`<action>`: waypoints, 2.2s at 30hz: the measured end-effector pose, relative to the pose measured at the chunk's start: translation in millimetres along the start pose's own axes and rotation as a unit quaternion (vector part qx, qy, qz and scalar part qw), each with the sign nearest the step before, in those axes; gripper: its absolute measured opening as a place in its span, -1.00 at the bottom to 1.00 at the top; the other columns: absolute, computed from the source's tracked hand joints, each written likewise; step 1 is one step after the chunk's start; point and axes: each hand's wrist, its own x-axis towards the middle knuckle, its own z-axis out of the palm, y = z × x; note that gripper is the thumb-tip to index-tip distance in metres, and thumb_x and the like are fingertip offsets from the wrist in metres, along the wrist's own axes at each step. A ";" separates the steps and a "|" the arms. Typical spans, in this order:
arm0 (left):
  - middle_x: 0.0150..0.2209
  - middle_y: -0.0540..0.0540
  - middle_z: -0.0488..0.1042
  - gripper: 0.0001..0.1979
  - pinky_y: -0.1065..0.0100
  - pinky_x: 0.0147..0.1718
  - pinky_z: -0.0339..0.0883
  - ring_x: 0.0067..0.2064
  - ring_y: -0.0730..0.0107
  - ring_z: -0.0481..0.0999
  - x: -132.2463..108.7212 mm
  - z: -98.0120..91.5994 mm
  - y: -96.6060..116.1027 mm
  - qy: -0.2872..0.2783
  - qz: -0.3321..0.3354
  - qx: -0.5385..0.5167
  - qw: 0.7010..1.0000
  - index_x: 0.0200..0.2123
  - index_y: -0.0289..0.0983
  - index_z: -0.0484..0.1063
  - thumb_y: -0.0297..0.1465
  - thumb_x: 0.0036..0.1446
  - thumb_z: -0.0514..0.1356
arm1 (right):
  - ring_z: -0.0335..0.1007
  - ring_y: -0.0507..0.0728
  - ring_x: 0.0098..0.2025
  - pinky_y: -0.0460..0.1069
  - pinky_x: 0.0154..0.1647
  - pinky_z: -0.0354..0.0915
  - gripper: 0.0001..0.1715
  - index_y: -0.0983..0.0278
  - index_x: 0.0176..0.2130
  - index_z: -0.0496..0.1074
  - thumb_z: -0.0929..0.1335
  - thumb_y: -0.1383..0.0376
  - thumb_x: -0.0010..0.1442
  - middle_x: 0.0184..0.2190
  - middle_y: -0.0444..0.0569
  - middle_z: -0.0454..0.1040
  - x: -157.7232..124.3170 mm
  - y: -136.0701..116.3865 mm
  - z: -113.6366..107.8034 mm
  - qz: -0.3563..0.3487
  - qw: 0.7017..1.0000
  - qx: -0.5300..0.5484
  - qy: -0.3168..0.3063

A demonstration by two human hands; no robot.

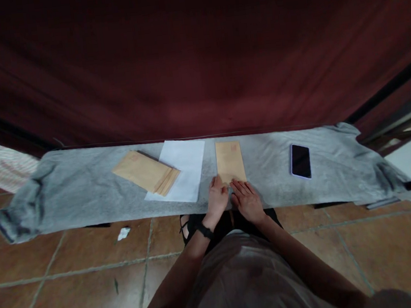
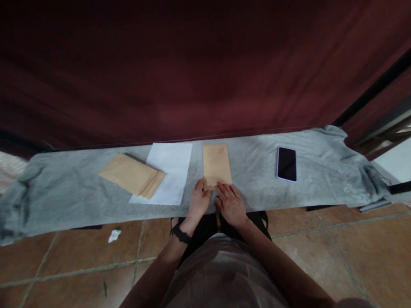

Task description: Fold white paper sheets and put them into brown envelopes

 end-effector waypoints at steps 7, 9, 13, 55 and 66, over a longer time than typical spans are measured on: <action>-0.40 0.01 0.52 -0.48 0.33 -0.29 0.48 -0.38 0.39 0.55 19.0 5.1 0.6 0.029 -0.099 -0.124 0.987 0.10 -0.33 0.37 -0.61 0.02 0.19 | 0.42 0.31 0.16 0.19 0.23 0.28 -0.49 0.31 0.27 0.34 0.24 0.25 0.40 0.25 0.17 0.41 16.6 -12.2 2.6 0.045 0.998 -0.023 0.031; -0.40 0.01 0.52 -0.53 0.36 -0.30 0.47 -0.38 0.41 0.55 18.2 3.8 10.9 0.026 -0.093 -0.140 0.985 0.07 -0.32 0.40 -0.60 0.05 0.20 | 0.46 0.31 0.09 0.19 0.16 0.34 -0.49 0.29 0.28 0.33 0.22 0.27 0.40 0.25 0.18 0.40 24.2 -11.0 0.0 0.069 0.996 -0.019 0.049; -0.26 -0.08 0.57 -0.55 0.30 -0.17 0.50 -0.23 0.34 0.59 14.5 -3.5 38.3 -0.007 -0.026 -0.188 0.982 0.14 -0.29 0.40 -0.44 0.16 0.26 | 0.48 0.28 0.08 0.14 0.10 0.40 -0.51 0.26 0.20 0.40 0.13 0.29 0.41 0.20 0.17 0.44 39.5 3.7 -12.9 0.137 0.981 0.099 0.098; 0.46 -0.11 0.06 -0.42 0.00 0.42 -0.15 0.48 0.16 -0.05 142.2 37.5 17.1 -0.139 0.233 0.366 0.890 0.43 -0.25 0.07 -0.21 0.43 -0.17 | 0.12 0.22 0.41 0.22 0.44 -0.03 -0.40 0.24 0.40 0.14 0.19 0.15 0.47 0.39 0.04 0.21 -7.8 21.5 -8.5 -0.017 0.999 -0.031 -0.008; 0.46 -0.08 0.06 -0.42 0.07 0.44 -0.19 0.48 0.26 -0.04 150.5 37.0 8.0 -0.161 0.291 0.351 0.875 0.43 -0.25 0.05 -0.24 0.43 -0.19 | 0.14 0.23 0.40 0.24 0.43 0.01 -0.40 0.22 0.39 0.16 0.23 0.18 0.45 0.38 0.06 0.23 -7.4 21.6 -9.3 -0.009 1.000 -0.003 -0.004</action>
